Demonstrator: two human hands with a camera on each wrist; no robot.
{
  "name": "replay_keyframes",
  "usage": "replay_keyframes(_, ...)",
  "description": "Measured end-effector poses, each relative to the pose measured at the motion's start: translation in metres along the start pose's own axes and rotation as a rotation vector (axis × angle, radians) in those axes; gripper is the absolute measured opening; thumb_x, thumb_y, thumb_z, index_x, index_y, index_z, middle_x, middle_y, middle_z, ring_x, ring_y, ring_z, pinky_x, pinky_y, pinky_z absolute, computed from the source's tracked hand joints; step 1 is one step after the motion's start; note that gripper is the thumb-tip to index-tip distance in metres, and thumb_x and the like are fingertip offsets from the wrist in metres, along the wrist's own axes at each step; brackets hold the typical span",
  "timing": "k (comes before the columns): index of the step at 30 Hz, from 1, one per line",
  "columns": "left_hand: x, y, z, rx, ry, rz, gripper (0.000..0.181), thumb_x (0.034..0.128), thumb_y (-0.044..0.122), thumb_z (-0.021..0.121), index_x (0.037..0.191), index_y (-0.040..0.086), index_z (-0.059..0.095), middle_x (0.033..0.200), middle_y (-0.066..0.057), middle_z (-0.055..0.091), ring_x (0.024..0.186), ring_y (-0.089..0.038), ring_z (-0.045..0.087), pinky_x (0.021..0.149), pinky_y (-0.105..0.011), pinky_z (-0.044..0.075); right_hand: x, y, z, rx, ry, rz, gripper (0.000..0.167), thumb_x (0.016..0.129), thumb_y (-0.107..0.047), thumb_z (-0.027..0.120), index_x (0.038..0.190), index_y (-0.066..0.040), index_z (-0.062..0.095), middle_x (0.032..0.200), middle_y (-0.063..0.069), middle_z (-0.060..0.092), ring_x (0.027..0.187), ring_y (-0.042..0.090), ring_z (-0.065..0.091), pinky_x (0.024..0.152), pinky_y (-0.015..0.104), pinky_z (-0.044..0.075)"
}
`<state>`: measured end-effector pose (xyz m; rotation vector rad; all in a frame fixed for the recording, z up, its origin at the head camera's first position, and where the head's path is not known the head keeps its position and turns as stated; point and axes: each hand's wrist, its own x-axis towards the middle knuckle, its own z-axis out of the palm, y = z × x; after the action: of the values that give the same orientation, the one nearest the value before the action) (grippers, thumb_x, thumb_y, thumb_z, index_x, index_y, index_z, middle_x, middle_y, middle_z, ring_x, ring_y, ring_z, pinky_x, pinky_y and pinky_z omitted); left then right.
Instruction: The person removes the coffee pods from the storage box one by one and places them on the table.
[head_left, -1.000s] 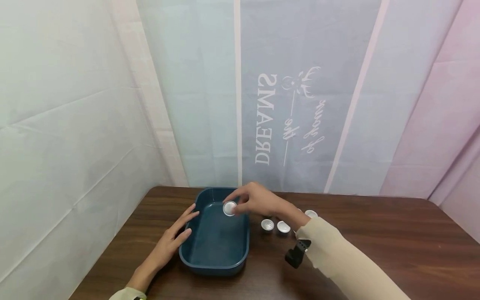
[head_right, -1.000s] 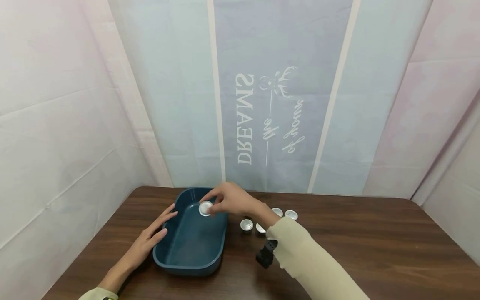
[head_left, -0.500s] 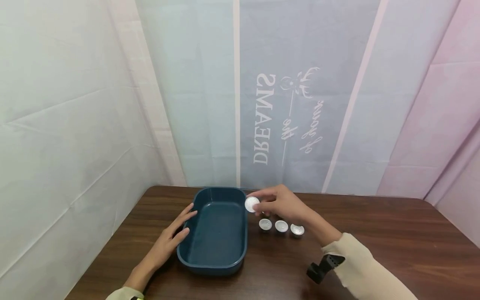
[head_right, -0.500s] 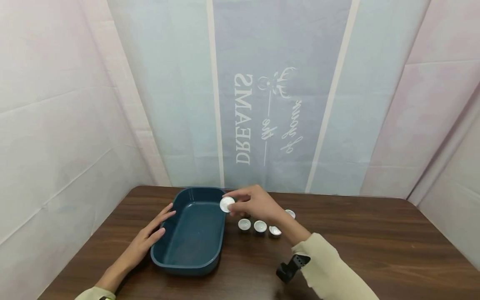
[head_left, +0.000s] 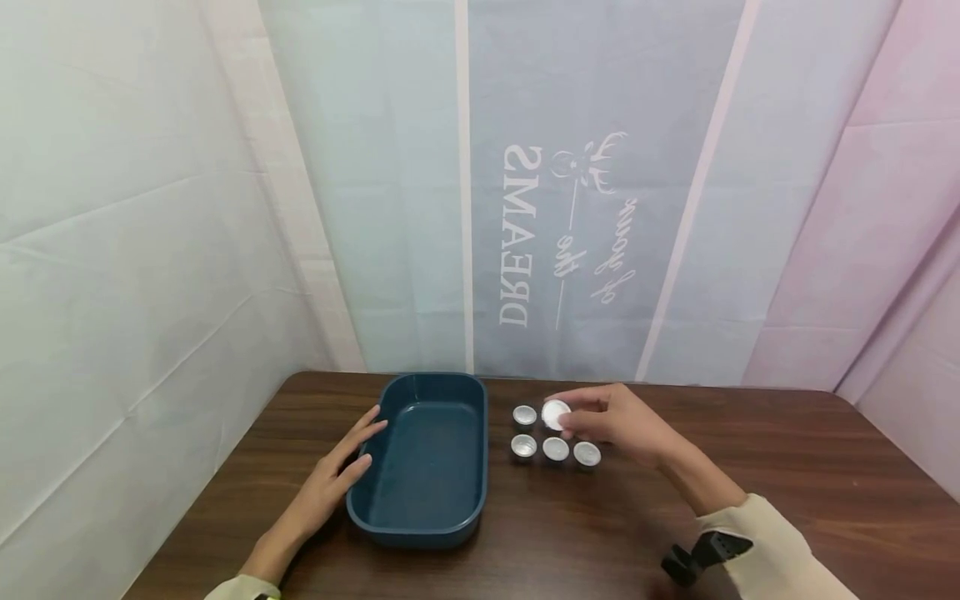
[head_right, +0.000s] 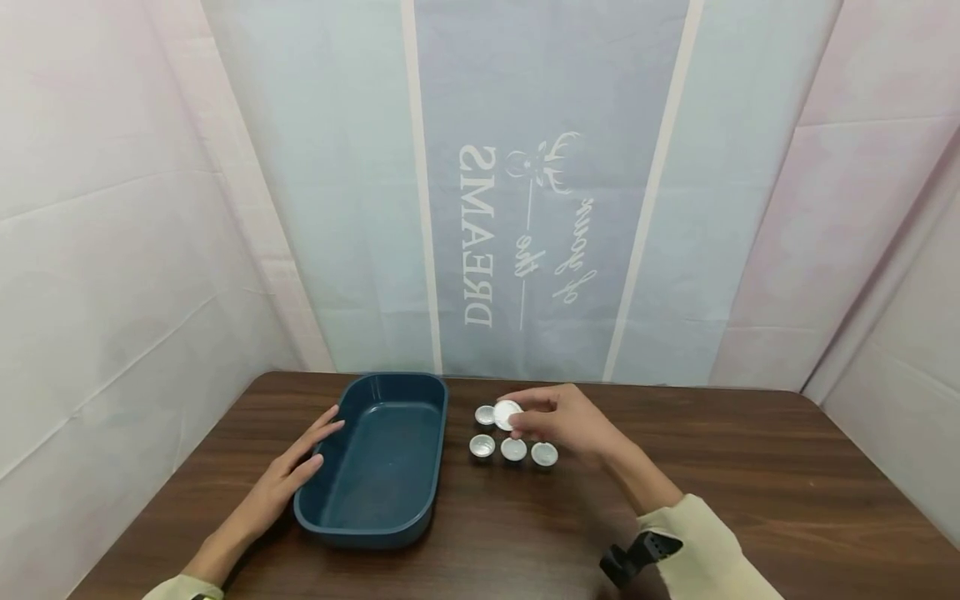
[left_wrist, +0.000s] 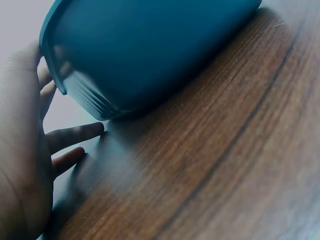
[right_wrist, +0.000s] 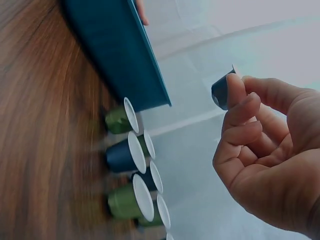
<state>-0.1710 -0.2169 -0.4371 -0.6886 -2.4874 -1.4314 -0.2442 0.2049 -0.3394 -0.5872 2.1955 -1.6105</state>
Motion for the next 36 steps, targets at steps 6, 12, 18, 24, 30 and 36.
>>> replay_keyframes(6,0.001,0.002,0.002,-0.008,0.001,-0.008,0.047,0.1006,0.006,0.042,0.147,0.012,0.038,0.158,-0.003,0.018,0.143,-0.013,0.015,0.1,-0.069,0.02,-0.015,0.013,-0.013,0.061,0.039,0.05,0.047,0.085,-0.015,0.073,0.125,0.007,0.059,0.09,0.013,0.069,0.079,0.018,0.065,0.069,0.028,0.052)
replay_keyframes(12,0.001,0.001,0.0,0.003,-0.003,0.001,0.048,0.1006,0.005,0.042,0.147,0.013,0.037,0.158,-0.002,0.018,0.143,-0.013,0.015,0.1,-0.068,0.022,-0.027,0.029,-0.025,0.122,0.054,0.076,0.051,0.087,-0.013,0.071,0.128,0.012,0.054,0.087,0.012,0.068,0.073,0.013,0.06,0.066,0.025,0.049)
replay_keyframes(18,0.0,0.001,-0.002,0.03,-0.002,0.006,0.049,0.1009,0.006,0.042,0.148,0.019,0.036,0.158,-0.005,0.017,0.143,-0.021,0.016,0.1,-0.064,0.026,-0.037,0.041,-0.034,0.137,0.073,0.123,0.055,0.088,-0.014,0.069,0.131,0.013,0.049,0.084,0.01,0.069,0.067,0.009,0.054,0.062,0.022,0.047)
replay_keyframes(24,-0.001,0.0,-0.002,-0.006,0.0,0.003,0.048,0.101,0.006,0.041,0.148,0.015,0.037,0.158,-0.005,0.017,0.143,-0.017,0.015,0.098,-0.07,0.021,-0.046,0.054,-0.04,0.153,0.094,0.17,0.051,0.088,-0.015,0.069,0.13,0.01,0.053,0.081,0.007,0.07,0.063,0.005,0.052,0.055,0.017,0.042)
replay_keyframes(30,0.0,0.003,-0.002,0.003,-0.001,-0.003,0.048,0.101,0.006,0.042,0.148,0.014,0.037,0.158,-0.005,0.017,0.143,-0.017,0.015,0.098,-0.07,0.021,-0.05,0.07,-0.042,0.239,0.073,0.191,0.044,0.088,-0.012,0.068,0.126,0.007,0.057,0.081,0.006,0.07,0.063,0.004,0.051,0.055,0.017,0.041)
replay_keyframes(36,0.0,0.004,0.0,0.019,-0.003,-0.013,0.047,0.1011,0.007,0.042,0.147,0.012,0.037,0.158,-0.004,0.018,0.143,-0.018,0.016,0.103,-0.061,0.024,-0.05,0.082,-0.042,0.292,0.059,0.2,0.04,0.089,-0.01,0.068,0.124,0.005,0.059,0.081,0.006,0.07,0.064,0.005,0.052,0.055,0.016,0.042)
